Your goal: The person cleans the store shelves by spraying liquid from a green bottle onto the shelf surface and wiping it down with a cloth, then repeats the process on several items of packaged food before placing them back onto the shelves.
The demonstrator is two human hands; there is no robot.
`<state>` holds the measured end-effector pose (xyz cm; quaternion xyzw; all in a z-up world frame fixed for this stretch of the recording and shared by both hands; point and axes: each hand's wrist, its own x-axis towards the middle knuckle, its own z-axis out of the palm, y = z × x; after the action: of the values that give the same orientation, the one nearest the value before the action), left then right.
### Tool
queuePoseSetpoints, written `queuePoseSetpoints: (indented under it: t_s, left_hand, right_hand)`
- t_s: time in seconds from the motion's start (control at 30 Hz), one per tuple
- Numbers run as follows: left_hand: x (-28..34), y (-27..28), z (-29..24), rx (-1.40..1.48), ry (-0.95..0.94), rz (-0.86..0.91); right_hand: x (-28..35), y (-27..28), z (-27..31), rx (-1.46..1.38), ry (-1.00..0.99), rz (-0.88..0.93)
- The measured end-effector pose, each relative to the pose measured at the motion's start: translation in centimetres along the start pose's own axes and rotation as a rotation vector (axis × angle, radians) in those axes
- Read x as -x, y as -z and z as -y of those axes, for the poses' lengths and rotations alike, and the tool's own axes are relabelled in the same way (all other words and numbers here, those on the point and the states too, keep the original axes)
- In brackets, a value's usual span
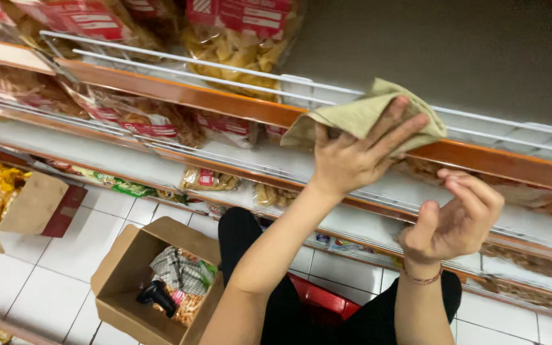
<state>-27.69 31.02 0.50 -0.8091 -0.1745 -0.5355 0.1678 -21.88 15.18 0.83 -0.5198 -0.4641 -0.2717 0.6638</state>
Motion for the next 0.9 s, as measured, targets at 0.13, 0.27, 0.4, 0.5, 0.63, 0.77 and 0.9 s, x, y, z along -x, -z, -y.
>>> queuePoseSetpoints:
  t_s: [0.13, 0.27, 0.4, 0.5, 0.63, 0.77, 0.9]
  left_hand:
    - [1.4, 0.9, 10.6, 0.011, 0.28, 0.061]
    - [0.9, 3.4, 18.7, 0.145, 0.567, -0.193]
    - [0.5, 3.1, 17.7, 0.297, 0.76, -0.369]
    - [0.4, 2.1, 11.4, 0.32, 0.688, -0.244]
    - [0.6, 2.8, 12.5, 0.283, 0.639, -0.138]
    - [-0.2, 4.0, 20.0, 0.286, 0.793, -0.345]
    - [-0.3, 5.5, 26.2, 0.302, 0.83, -0.493]
  right_hand:
    - [0.1, -3.4, 1.0, -0.006, 0.001, 0.037]
    - [-0.2, -7.0, 2.5, -0.045, 0.023, 0.078]
    - [-0.6, -9.7, 3.9, -0.019, 0.057, 0.137]
    - [-1.1, -12.0, 4.8, 0.017, 0.095, 0.194]
    - [-2.0, -16.1, 5.7, 0.011, 0.192, 0.305]
    - [-2.4, -19.9, 6.7, 0.089, 0.279, 0.475]
    - [-2.6, -22.9, 7.5, 0.163, 0.312, 0.608]
